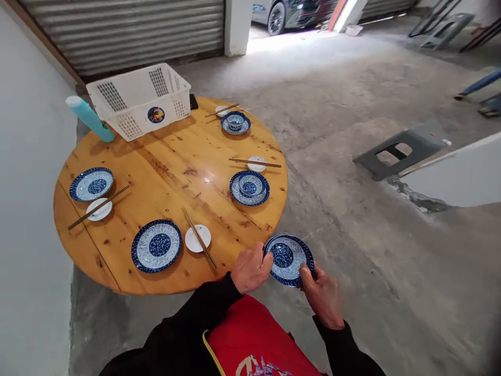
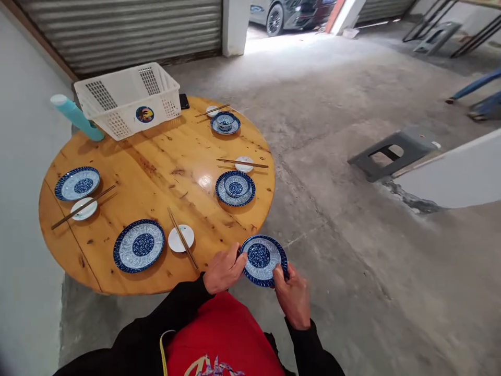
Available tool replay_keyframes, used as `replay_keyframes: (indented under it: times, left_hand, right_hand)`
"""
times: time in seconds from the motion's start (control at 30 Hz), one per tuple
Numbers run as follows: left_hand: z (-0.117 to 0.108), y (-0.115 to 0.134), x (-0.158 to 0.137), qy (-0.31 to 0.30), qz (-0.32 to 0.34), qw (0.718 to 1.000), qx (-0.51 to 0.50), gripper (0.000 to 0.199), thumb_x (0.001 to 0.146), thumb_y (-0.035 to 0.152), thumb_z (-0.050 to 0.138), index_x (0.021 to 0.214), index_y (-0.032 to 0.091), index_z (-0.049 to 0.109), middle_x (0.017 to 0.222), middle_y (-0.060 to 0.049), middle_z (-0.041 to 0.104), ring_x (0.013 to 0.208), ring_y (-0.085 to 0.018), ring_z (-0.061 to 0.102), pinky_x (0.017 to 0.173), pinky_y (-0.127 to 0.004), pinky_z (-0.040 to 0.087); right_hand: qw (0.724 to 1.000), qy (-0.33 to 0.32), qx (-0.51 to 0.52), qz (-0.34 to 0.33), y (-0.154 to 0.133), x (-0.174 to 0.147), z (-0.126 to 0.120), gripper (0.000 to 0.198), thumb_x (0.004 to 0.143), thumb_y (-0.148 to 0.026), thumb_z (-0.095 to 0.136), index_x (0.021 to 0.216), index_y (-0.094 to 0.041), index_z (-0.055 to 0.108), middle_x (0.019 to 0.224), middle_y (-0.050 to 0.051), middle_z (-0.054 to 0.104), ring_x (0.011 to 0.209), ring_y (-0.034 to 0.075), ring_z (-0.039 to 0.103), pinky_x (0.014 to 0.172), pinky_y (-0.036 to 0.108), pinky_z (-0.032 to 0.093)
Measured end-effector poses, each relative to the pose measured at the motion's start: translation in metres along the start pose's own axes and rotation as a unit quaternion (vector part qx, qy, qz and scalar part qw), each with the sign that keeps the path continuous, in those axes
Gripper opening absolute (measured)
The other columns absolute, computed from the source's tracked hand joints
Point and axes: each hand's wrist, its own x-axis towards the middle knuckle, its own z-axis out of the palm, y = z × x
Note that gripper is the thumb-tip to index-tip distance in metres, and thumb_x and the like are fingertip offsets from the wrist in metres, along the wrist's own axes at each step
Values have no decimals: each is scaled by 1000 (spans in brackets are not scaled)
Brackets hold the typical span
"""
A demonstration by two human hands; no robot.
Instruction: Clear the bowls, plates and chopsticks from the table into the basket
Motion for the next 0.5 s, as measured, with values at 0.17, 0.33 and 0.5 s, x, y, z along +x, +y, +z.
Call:
replay_keyframes:
  times: [0.17,0.33,0.5]
  left_hand:
    - [-19,9,42,69,-39,995,-63,22,109,30,37,118,19,54,100,-9,77,99,-24,75,85,-33,49]
    - [-44,18,79,133,-87,987,-36,28,110,27,33,126,15,54,112,-14,77,108,-28,75,87,-35,51]
    - [-61,17,120,184,-148,972,-7,33,110,23,32,129,11,56,107,-16,78,108,-30,76,86,-35,53]
  right_hand:
    - [994,-23,-17,-109,-24,80,-5,39,88,-56,41,64,-26,49,52,2,54,50,18,52,55,32,37]
    - [981,-17,-35,-192,-51,145,5,34,88,-48,40,61,-28,39,51,1,49,49,17,48,56,32,31]
    - [964,-46,-67,-252,-72,210,23,32,87,-46,39,61,-29,33,55,3,51,52,17,47,58,32,30]
